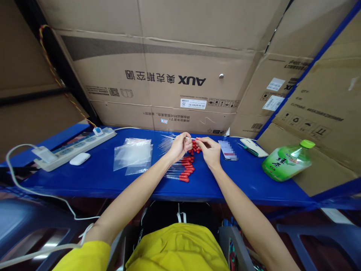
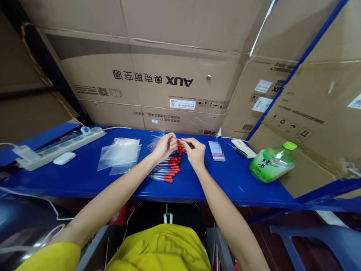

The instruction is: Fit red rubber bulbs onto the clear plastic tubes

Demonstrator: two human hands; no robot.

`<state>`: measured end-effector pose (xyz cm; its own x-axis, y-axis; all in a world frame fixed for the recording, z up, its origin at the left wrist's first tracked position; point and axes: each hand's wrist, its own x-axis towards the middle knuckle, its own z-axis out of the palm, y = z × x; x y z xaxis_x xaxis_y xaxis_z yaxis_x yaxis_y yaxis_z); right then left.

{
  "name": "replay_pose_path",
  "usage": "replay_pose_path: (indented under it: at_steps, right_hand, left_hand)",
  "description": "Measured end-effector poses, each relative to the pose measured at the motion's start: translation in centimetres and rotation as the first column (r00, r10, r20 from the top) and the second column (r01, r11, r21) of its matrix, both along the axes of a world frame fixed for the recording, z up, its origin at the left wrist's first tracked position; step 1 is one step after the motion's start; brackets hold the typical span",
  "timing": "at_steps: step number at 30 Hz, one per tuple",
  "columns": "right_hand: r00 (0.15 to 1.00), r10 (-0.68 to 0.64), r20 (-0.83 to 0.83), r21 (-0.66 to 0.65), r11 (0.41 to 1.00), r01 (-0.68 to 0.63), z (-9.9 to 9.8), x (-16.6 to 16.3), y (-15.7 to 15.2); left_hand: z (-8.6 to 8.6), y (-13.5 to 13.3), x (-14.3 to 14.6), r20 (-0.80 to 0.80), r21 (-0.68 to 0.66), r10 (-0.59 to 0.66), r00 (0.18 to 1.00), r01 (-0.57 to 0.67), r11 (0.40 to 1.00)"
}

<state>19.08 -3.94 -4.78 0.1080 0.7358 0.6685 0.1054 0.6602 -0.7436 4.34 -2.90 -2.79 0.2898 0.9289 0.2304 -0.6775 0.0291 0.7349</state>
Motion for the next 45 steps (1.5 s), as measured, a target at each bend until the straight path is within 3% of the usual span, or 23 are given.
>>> replay_pose_path:
  at_steps: [5,17,28,35,39,45]
  right_hand:
    - [1.000,0.031,0.003,-0.027,0.999,-0.030,0.2,0.0,0.0]
    - [0.988,-0.065,0.139,0.085,0.995,0.054,0.4,0.5,-0.3]
    - [0.980,-0.036,0.195,0.056,0.998,0.026,0.6,0.6,-0.4]
    - [0.963,-0.135,0.232,0.137,0.985,0.105,1.3,0.5,-0.7]
    - [0.963,-0.120,0.242,0.109,0.989,0.096,1.0,0.7,-0.4]
    - [0.975,-0.073,0.210,0.045,0.997,0.065,0.6,0.8,0.1]
  left_hand:
    - [-0.3,0.1,0.1,0.013,0.008,-0.011,1.000,0.011,1.000]
    - [0.6,-0.6,0.3,-0.090,0.036,0.063,0.994,-0.060,0.998]
    - [0.5,-0.8,-0.2,-0.075,0.033,0.006,0.997,-0.003,0.999]
    - [0.7,-0.4,-0.2,0.051,-0.020,-0.017,0.999,0.018,1.000]
    - [0.7,-0.2,-0.5,0.071,-0.039,-0.058,0.996,0.060,0.997]
    - [0.6,-0.2,-0.5,0.031,-0.018,0.020,0.999,-0.019,1.000]
